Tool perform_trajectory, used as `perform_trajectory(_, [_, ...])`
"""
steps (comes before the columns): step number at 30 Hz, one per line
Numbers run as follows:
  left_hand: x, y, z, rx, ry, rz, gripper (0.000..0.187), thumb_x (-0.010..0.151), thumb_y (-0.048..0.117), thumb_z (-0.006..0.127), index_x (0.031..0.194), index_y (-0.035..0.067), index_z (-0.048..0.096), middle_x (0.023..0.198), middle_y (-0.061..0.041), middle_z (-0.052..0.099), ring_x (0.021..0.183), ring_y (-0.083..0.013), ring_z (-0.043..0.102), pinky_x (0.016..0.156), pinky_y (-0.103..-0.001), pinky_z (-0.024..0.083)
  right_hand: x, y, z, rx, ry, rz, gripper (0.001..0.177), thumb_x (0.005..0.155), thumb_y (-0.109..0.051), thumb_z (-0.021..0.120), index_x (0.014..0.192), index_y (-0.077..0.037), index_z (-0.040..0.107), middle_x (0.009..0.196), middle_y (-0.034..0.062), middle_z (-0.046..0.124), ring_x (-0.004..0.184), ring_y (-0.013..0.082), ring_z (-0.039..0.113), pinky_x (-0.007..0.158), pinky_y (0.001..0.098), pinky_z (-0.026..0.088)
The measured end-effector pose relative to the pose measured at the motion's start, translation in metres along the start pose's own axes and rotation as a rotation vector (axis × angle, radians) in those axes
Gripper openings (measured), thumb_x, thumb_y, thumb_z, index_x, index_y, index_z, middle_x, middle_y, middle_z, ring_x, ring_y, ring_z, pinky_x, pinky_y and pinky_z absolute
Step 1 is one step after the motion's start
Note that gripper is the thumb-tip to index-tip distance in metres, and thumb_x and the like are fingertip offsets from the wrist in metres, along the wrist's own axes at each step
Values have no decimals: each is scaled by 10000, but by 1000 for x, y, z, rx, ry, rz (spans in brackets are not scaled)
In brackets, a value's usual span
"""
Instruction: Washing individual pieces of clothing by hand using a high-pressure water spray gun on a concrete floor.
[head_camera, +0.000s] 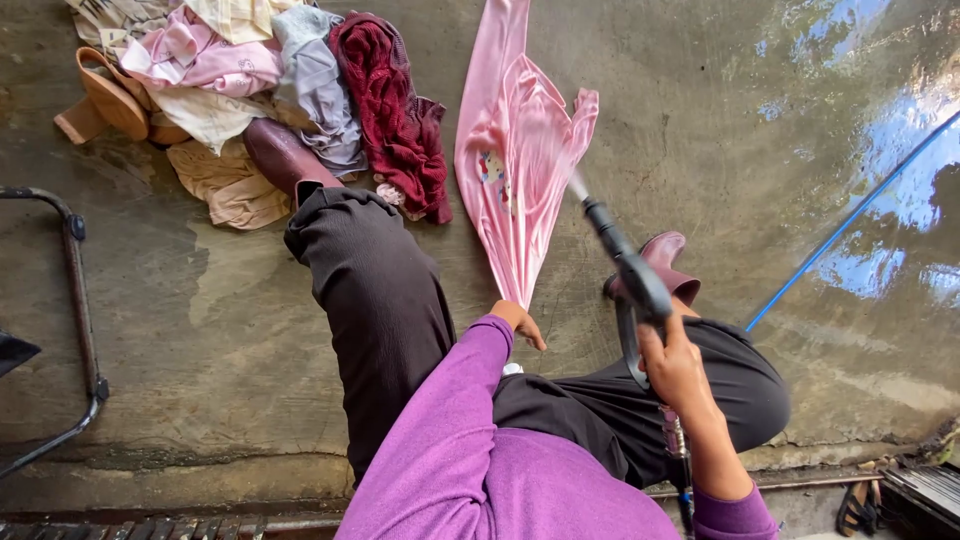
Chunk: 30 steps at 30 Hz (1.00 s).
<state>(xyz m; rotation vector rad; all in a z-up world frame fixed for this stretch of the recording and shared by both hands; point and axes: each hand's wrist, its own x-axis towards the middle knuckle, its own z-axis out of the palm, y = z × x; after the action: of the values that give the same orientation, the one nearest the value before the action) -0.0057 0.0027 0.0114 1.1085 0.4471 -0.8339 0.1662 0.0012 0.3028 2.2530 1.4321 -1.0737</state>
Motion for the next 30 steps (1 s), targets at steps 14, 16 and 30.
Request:
perform_trajectory(14, [137,-47,-3,-8,474,-270,914,659,573,904,1361,62,621,1424,-146,609,1347,-326,574,929,-582,553,21,0,-22,21,76,63,315,1017,-453,530,1205,-203,563,695,168,740,881,402,737,927,562,519])
perform_trajectory(16, [132,-45,-7,12,432,-277,877,703,549,883,1381,65,606,1457,-148,583,1367,-319,555,931,-582,552,28,-7,-31,39,116,49,319,1031,-446,520,1225,-194,551,707,184,731,908,416,724,946,568,506])
perform_trajectory(30, [108,-35,-11,87,357,-282,715,851,502,767,1405,83,597,1517,-133,541,1413,-330,508,920,-586,533,30,-11,-21,50,108,65,323,998,-469,516,1146,-184,546,611,110,689,836,381,729,897,544,509])
